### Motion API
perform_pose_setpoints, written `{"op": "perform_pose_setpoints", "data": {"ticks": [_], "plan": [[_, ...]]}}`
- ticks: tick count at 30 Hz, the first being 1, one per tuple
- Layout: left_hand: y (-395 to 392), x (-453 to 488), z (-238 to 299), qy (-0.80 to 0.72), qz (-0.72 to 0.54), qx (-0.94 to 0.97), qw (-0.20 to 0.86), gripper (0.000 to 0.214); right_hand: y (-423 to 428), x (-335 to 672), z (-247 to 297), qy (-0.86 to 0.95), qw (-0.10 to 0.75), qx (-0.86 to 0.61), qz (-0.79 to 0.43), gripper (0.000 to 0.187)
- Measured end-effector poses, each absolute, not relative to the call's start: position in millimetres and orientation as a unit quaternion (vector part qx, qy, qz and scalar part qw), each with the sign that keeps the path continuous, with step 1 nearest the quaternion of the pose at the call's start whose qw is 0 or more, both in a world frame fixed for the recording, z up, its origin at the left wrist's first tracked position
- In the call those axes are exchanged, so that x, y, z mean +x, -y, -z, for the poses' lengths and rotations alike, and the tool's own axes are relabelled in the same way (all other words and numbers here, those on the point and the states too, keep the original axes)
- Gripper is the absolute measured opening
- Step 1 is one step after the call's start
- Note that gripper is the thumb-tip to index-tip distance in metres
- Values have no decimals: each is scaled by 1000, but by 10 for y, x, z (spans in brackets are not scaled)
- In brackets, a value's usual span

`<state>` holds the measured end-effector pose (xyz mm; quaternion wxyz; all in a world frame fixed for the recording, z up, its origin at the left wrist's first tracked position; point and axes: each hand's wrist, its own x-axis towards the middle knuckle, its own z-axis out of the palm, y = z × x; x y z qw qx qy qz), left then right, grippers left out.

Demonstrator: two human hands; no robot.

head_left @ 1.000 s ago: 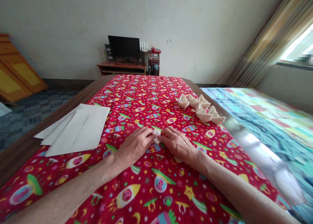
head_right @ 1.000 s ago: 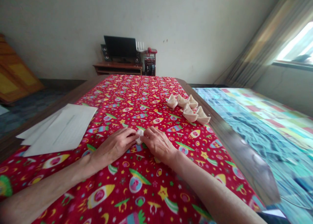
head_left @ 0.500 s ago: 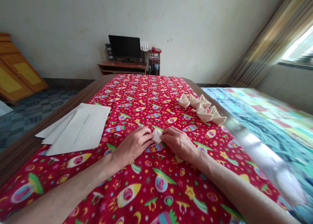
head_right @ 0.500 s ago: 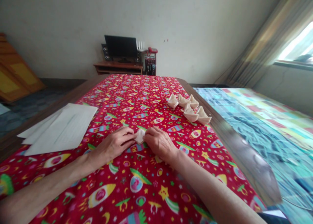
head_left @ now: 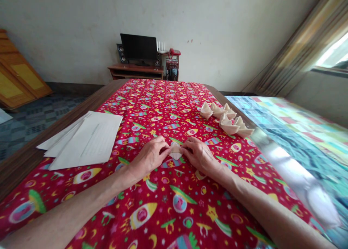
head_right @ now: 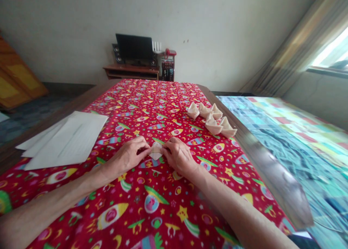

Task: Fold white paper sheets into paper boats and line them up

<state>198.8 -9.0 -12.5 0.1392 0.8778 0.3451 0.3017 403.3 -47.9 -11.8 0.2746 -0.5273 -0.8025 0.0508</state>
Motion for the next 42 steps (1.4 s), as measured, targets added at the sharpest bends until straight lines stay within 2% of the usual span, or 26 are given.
{"op": "perform_pose_setpoints", "data": {"ticks": [5,10,16,22,30,37,39,42], "plan": [[94,2032,118,-373,-298,865,155,14,467,4011,151,806,271,-526,-5,19],[97,2027,94,-372,-279,878,115,14,468,4009,163,813,263,-519,24,20],[123,2017,67,-386,-252,881,105,15,473,4010,149,813,256,-522,26,21],[115,1933,115,-391,-287,867,115,14,482,4015,121,817,262,-514,-11,15],[235,2018,95,-377,-323,861,112,20,489,3882,46,720,334,-589,-152,24],[125,2060,-47,-412,-328,849,48,16,589,3872,-7,738,334,-528,-253,34],[93,2008,-142,-391,-302,869,25,10,603,3887,-22,727,374,-521,-245,32],[128,1975,-272,-357,-230,905,-5,14,609,3897,-40,736,428,-503,-148,24]]}}
